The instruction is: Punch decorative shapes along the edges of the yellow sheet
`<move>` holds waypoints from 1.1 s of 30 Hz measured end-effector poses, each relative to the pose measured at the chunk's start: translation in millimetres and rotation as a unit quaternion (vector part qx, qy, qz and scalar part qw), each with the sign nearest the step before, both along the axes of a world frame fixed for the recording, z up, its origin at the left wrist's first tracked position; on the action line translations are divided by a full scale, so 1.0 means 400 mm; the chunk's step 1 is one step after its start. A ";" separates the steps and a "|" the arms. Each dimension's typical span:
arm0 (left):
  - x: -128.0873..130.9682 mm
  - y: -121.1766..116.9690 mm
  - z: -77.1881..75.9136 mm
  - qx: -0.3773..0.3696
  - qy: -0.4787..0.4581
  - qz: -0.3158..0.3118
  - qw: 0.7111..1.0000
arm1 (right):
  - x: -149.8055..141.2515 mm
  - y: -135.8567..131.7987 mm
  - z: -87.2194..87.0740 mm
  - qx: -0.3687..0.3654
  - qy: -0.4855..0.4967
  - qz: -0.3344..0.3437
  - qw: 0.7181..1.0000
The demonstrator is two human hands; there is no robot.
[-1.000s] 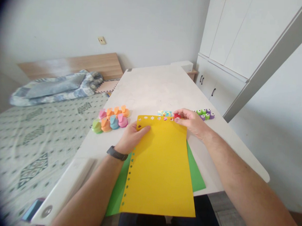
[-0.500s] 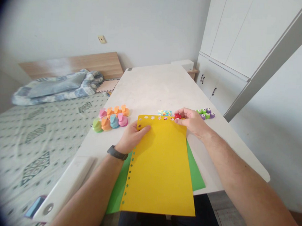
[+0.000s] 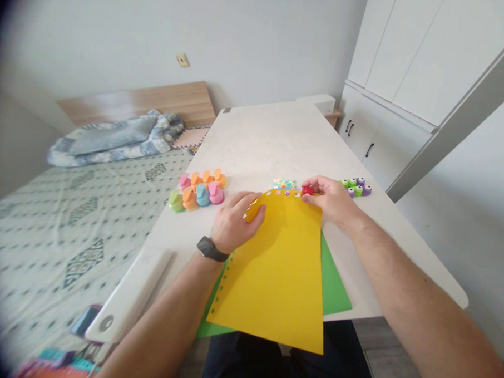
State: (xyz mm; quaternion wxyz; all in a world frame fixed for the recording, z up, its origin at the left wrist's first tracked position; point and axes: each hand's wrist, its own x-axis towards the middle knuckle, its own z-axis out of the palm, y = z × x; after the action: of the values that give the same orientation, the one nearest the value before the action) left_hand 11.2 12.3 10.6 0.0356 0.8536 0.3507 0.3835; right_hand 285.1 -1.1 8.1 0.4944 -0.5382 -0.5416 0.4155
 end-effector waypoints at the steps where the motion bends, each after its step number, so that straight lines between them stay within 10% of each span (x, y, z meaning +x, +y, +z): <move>1: 0.001 -0.001 -0.002 0.005 0.003 -0.001 1.000 | 0.000 0.000 0.000 0.001 -0.001 0.000 1.000; 33: 0.015 -0.011 -0.003 -0.039 -0.020 -0.004 0.999 | 0.004 0.003 -0.005 -0.003 -0.003 0.007 1.000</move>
State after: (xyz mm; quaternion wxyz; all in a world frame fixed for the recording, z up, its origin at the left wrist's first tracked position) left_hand 17.3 7.7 9.4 0.0768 0.8450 0.3615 0.3864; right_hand 286.5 0.1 6.2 0.4885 -0.5369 -0.5454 0.4191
